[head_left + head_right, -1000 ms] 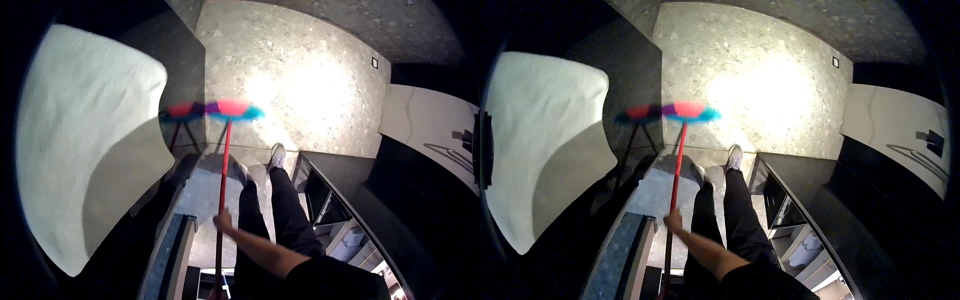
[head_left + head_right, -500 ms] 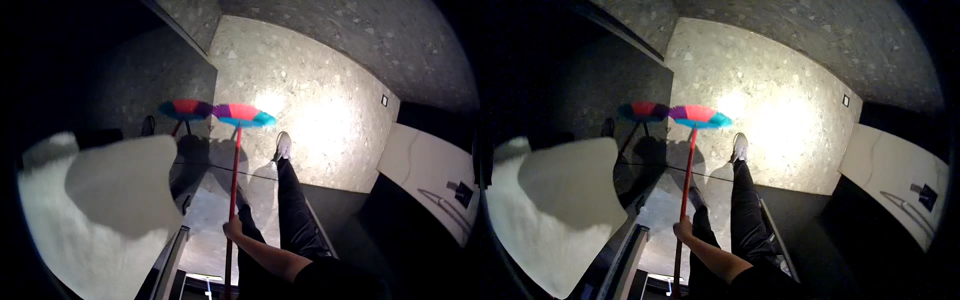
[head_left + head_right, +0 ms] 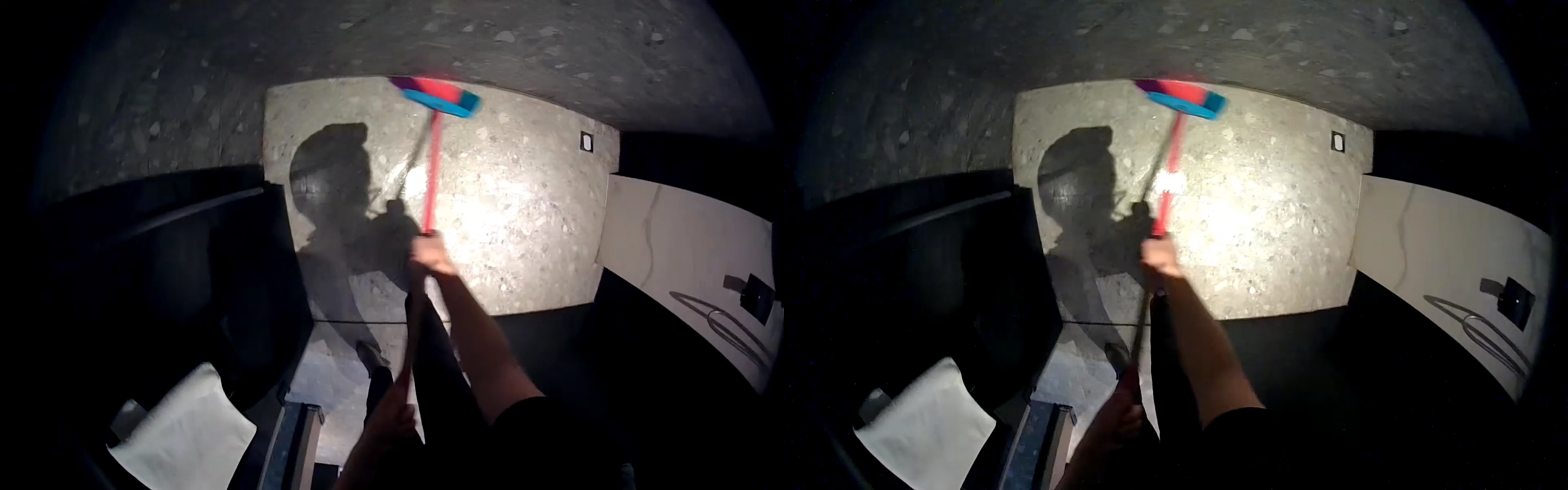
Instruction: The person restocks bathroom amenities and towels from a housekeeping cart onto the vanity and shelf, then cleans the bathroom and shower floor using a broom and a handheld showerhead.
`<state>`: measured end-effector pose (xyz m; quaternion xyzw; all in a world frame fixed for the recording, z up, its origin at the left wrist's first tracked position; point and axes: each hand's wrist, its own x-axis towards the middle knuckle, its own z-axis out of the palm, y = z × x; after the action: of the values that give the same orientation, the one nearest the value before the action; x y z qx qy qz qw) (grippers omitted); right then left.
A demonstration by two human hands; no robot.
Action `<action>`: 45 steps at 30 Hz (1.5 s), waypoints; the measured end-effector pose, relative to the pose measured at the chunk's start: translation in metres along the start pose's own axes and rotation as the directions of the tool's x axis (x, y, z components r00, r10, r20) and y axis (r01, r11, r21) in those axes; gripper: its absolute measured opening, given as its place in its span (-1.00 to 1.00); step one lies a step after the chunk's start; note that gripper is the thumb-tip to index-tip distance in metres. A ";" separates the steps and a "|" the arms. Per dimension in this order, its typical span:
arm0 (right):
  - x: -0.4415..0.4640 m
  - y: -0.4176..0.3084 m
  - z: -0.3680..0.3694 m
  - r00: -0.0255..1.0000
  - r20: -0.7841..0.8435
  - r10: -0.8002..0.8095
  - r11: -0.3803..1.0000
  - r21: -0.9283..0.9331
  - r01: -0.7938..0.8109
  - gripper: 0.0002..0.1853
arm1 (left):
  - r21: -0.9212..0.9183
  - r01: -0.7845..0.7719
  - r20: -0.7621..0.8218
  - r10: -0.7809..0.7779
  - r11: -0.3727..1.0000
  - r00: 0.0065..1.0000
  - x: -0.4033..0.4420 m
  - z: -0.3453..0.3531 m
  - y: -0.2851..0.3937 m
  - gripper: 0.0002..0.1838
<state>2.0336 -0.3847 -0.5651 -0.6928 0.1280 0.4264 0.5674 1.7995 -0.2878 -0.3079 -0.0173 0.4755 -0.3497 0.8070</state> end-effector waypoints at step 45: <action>0.032 -0.061 0.227 0.979 0.052 0.197 0.898 -0.410 -0.159 -0.65 | -0.396 -0.186 0.016 0.209 0.899 0.978 -0.062 -0.076 0.024 -0.52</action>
<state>1.9923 -0.1524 -0.5450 -0.7597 0.0737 0.5251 0.3764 1.7347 -0.2102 -0.3115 -0.1402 0.5115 -0.1631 0.8319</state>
